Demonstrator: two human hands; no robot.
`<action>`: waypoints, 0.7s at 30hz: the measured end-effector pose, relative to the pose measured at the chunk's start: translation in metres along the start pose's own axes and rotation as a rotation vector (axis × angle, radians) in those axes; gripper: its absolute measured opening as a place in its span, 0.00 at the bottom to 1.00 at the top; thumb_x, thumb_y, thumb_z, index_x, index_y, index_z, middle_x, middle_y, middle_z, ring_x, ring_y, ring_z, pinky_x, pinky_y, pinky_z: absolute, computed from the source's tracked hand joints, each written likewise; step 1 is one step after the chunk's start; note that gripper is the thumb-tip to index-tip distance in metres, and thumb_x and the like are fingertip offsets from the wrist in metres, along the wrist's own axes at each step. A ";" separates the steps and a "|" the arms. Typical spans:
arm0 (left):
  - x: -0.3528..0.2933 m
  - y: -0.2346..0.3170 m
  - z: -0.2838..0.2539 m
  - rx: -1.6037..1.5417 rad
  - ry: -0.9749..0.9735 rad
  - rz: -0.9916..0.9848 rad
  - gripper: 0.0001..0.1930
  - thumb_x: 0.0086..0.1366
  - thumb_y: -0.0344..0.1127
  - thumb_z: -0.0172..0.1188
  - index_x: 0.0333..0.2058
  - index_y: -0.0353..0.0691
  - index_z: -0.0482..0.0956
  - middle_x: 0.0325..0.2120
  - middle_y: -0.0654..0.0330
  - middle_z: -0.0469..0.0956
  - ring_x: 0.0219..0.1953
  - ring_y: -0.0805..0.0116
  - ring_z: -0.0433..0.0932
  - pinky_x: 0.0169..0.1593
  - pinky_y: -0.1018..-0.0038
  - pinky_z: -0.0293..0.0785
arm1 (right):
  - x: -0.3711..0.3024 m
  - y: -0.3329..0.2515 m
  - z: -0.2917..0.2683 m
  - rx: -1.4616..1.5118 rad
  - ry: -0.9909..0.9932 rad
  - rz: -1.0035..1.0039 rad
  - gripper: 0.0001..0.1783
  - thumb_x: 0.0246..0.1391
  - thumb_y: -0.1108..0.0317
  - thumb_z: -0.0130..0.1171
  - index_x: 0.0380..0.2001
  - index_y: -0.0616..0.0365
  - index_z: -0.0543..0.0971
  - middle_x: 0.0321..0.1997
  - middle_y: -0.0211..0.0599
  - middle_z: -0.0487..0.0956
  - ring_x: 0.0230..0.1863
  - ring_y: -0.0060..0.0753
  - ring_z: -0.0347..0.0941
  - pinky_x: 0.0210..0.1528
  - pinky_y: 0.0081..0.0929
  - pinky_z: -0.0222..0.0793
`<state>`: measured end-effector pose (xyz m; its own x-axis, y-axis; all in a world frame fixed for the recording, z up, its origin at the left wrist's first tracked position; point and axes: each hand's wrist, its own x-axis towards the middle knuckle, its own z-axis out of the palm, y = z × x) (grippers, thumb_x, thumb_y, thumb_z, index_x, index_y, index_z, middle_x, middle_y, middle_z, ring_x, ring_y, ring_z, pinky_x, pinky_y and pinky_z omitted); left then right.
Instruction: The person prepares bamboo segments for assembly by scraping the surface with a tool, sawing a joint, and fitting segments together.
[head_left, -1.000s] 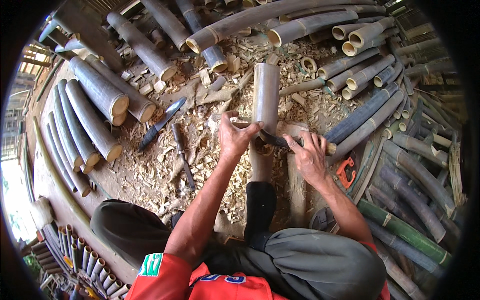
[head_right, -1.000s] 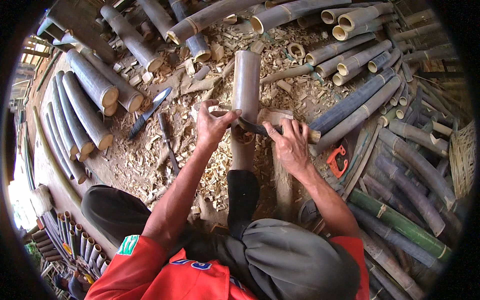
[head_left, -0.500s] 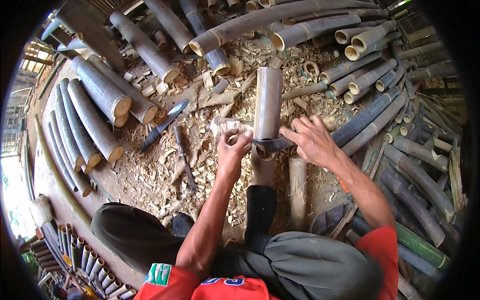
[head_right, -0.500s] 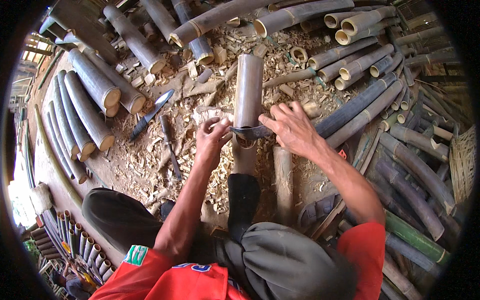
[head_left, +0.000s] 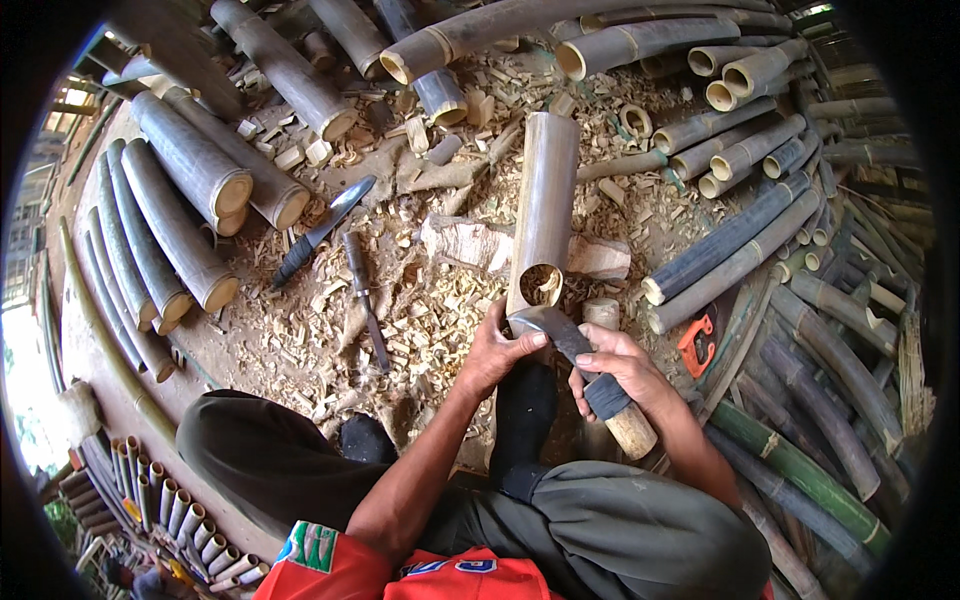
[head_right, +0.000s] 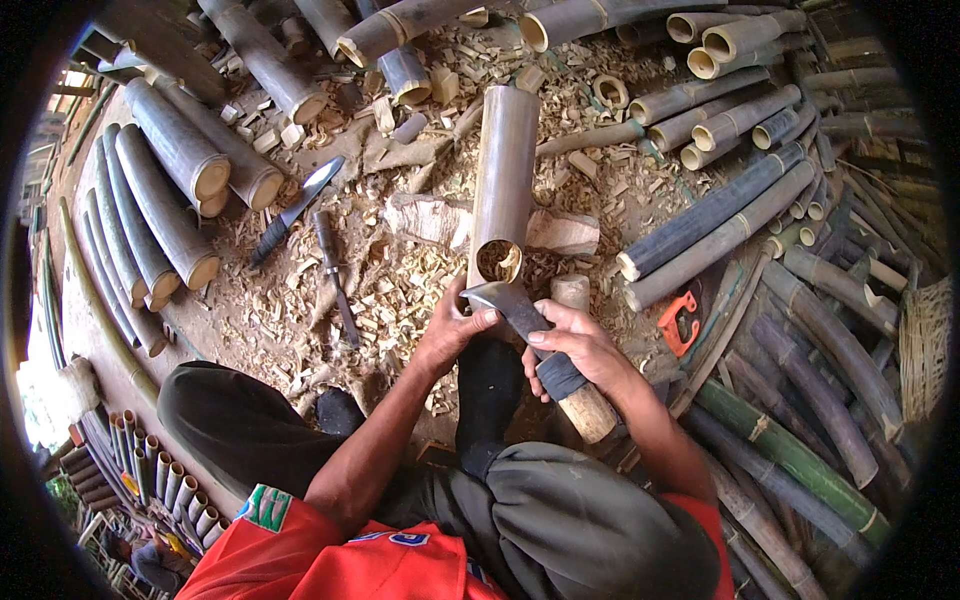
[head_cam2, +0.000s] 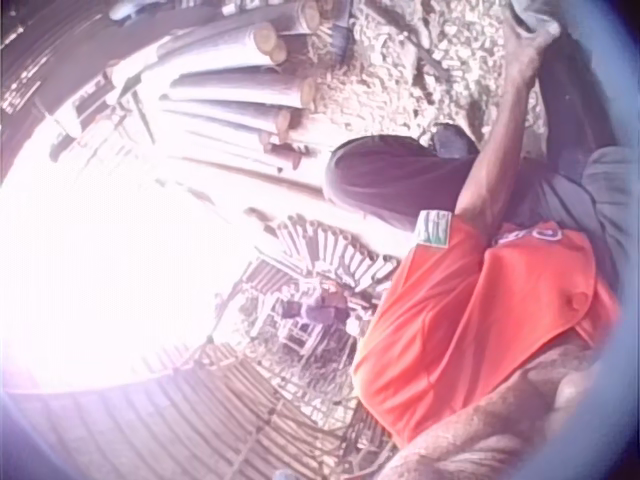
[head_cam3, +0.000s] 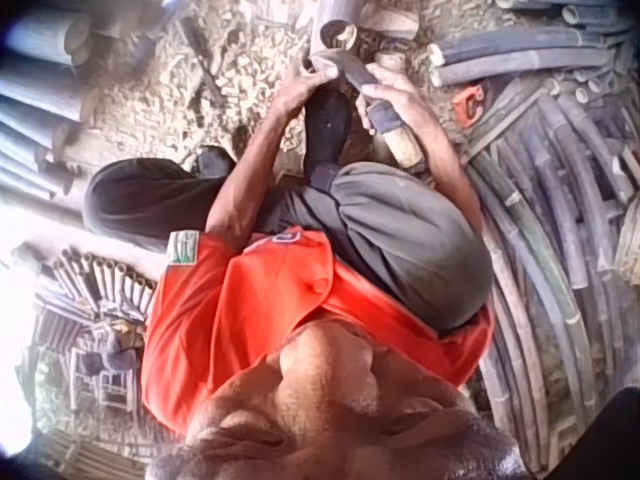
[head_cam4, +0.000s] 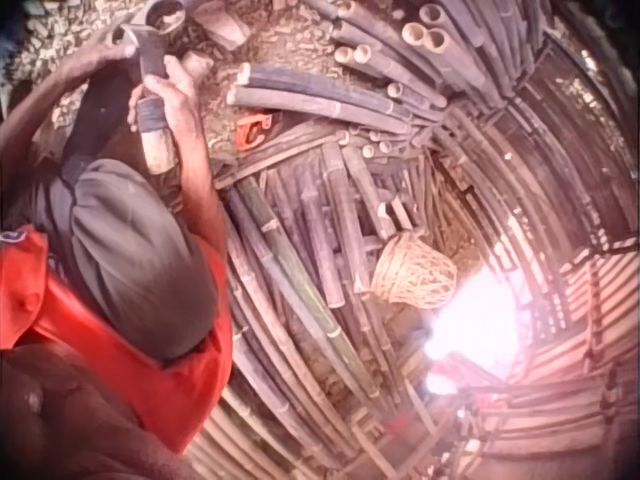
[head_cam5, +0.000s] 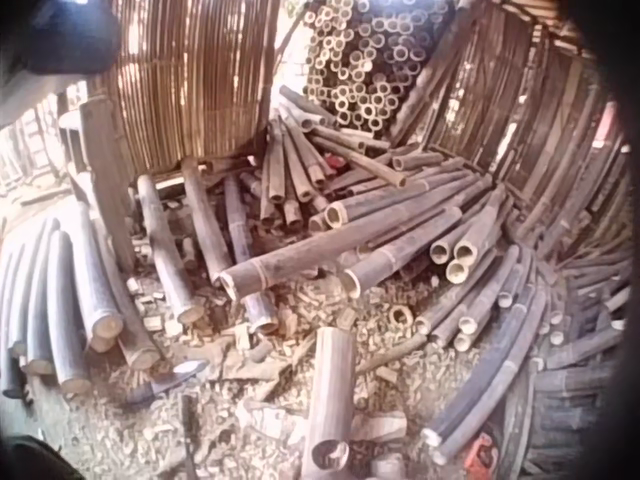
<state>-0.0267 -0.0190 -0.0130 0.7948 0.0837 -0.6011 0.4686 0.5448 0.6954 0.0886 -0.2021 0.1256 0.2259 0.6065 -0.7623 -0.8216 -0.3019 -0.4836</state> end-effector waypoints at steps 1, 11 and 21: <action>0.002 -0.002 -0.002 -0.034 -0.016 -0.009 0.70 0.49 0.55 0.85 0.74 0.20 0.47 0.67 0.31 0.64 0.70 0.46 0.67 0.69 0.59 0.68 | 0.001 -0.001 0.000 -0.020 -0.021 0.040 0.17 0.68 0.63 0.57 0.55 0.58 0.70 0.29 0.42 0.81 0.25 0.34 0.82 0.26 0.32 0.81; 0.006 -0.019 -0.004 0.043 0.046 0.026 0.59 0.57 0.52 0.80 0.72 0.19 0.52 0.59 0.39 0.75 0.59 0.55 0.77 0.63 0.63 0.74 | 0.018 0.001 -0.016 0.038 -0.103 0.101 0.16 0.70 0.63 0.54 0.55 0.57 0.71 0.29 0.42 0.81 0.23 0.34 0.81 0.23 0.31 0.79; 0.017 -0.002 0.003 0.291 0.089 -0.008 0.55 0.59 0.58 0.77 0.68 0.17 0.60 0.53 0.39 0.79 0.55 0.54 0.80 0.60 0.63 0.76 | 0.027 0.016 -0.020 0.023 -0.017 -0.031 0.14 0.71 0.61 0.52 0.52 0.56 0.72 0.29 0.41 0.82 0.23 0.33 0.82 0.23 0.30 0.80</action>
<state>-0.0127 -0.0214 -0.0240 0.7596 0.1601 -0.6304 0.5760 0.2847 0.7663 0.0917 -0.2054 0.0891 0.2428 0.6280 -0.7393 -0.8262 -0.2655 -0.4969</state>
